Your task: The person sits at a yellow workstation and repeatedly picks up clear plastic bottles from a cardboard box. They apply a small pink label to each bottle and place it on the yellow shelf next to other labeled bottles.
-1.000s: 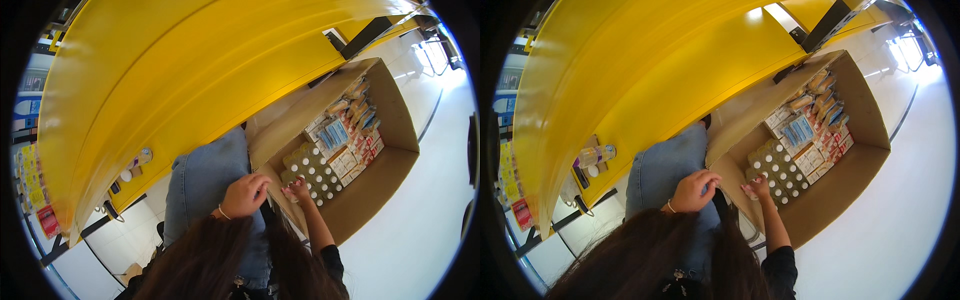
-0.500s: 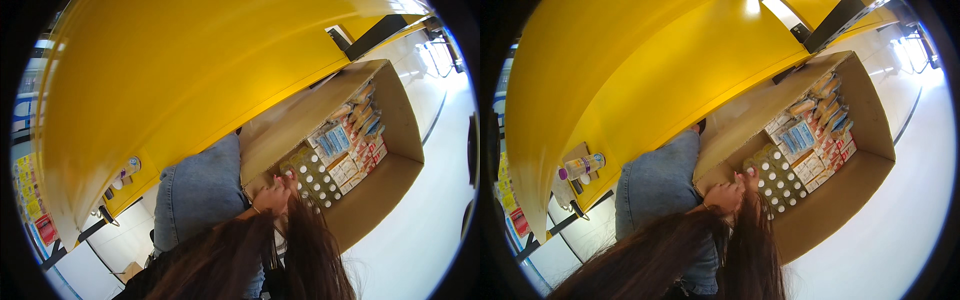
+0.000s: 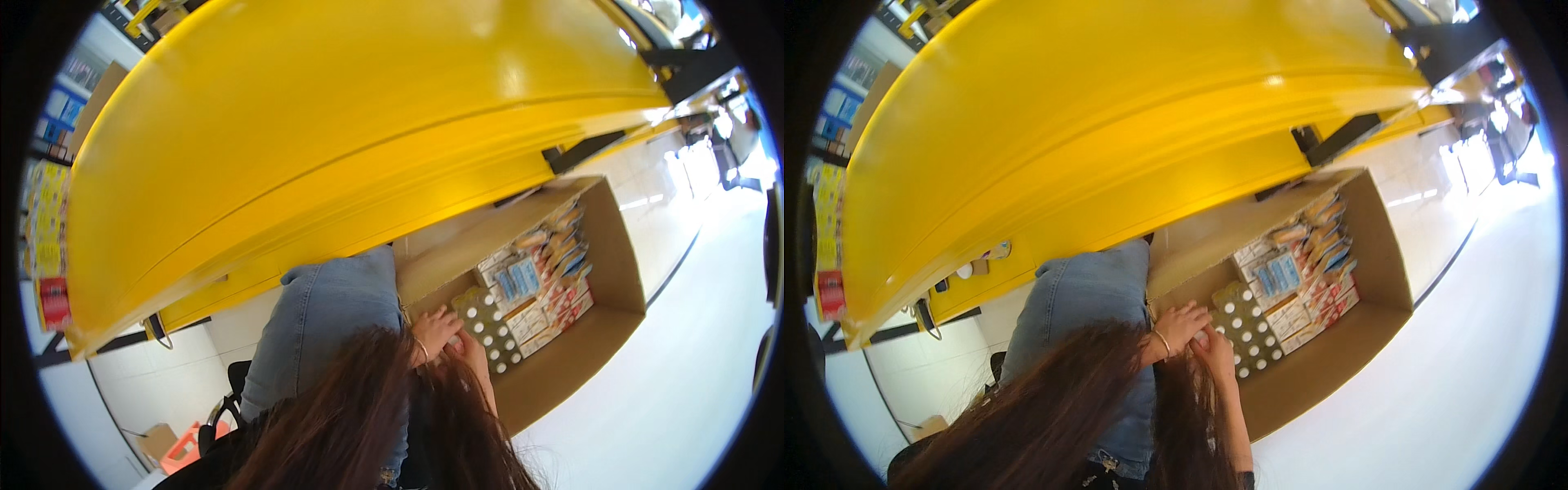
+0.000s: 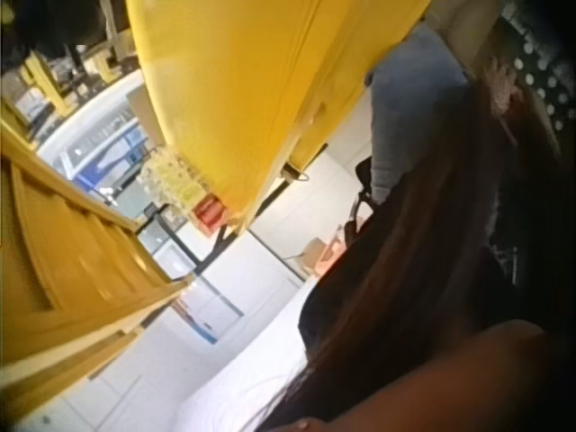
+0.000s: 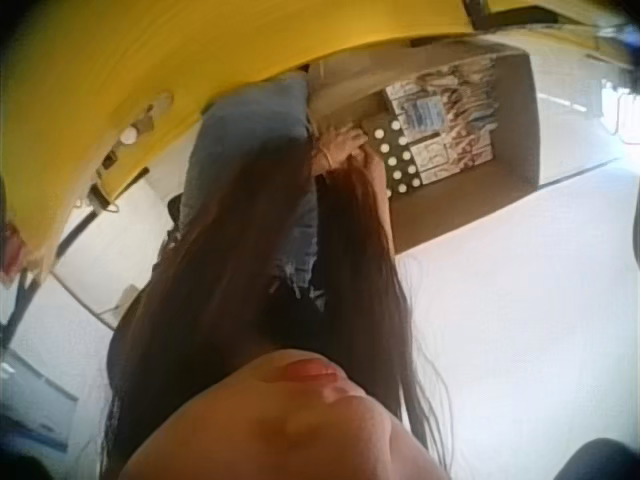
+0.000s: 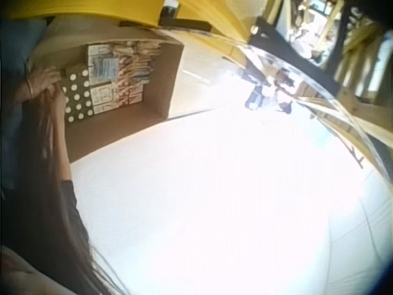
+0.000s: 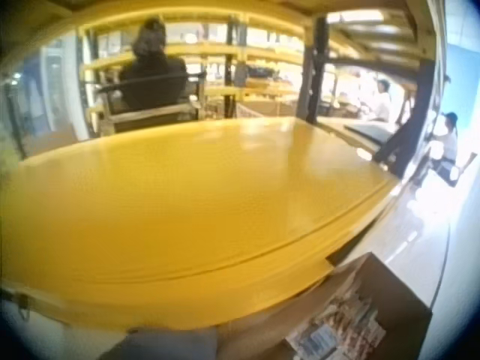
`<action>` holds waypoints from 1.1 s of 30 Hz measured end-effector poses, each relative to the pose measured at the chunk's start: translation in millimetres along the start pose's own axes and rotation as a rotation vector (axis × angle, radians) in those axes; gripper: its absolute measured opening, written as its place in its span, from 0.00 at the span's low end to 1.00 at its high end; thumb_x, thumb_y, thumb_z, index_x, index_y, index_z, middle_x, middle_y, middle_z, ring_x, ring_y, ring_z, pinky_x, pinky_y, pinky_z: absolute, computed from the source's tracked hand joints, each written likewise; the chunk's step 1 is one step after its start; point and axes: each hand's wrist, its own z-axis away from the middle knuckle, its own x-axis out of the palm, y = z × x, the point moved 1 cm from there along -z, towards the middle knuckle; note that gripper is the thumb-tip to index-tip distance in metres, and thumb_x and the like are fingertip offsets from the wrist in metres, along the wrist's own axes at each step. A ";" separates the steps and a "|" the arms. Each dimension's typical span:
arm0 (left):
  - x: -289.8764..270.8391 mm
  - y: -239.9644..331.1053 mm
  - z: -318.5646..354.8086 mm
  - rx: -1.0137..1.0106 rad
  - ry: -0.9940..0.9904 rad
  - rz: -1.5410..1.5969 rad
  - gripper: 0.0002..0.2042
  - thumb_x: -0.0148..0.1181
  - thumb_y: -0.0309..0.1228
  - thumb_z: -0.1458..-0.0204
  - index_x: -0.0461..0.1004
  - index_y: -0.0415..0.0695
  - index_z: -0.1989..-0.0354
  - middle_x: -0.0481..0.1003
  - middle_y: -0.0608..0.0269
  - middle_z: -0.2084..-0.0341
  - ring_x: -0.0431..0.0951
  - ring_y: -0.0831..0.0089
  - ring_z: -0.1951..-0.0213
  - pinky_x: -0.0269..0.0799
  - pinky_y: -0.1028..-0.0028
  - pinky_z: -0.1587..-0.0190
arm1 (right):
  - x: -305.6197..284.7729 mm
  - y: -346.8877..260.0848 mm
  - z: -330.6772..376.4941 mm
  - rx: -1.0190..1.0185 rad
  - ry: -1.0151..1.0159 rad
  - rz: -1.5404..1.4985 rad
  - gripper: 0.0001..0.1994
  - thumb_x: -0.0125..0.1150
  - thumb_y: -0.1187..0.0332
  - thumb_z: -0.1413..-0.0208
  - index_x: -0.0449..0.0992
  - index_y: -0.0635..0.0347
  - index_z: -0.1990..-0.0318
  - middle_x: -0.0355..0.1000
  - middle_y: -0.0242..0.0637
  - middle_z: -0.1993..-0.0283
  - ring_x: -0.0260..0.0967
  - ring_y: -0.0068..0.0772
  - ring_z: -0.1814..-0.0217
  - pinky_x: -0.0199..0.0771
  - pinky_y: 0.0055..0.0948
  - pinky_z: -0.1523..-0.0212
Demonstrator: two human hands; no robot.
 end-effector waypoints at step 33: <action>-342.9 25.4 289.6 0.432 1.172 0.562 0.41 0.66 0.39 0.56 0.47 0.39 0.37 0.59 0.50 0.45 0.58 0.60 0.40 0.52 0.66 0.39 | -19.5 -455.0 237.1 -1.229 0.260 -0.152 0.12 0.55 0.71 0.49 0.74 0.66 0.58 0.63 0.32 0.79 0.61 0.22 0.75 0.62 0.22 0.71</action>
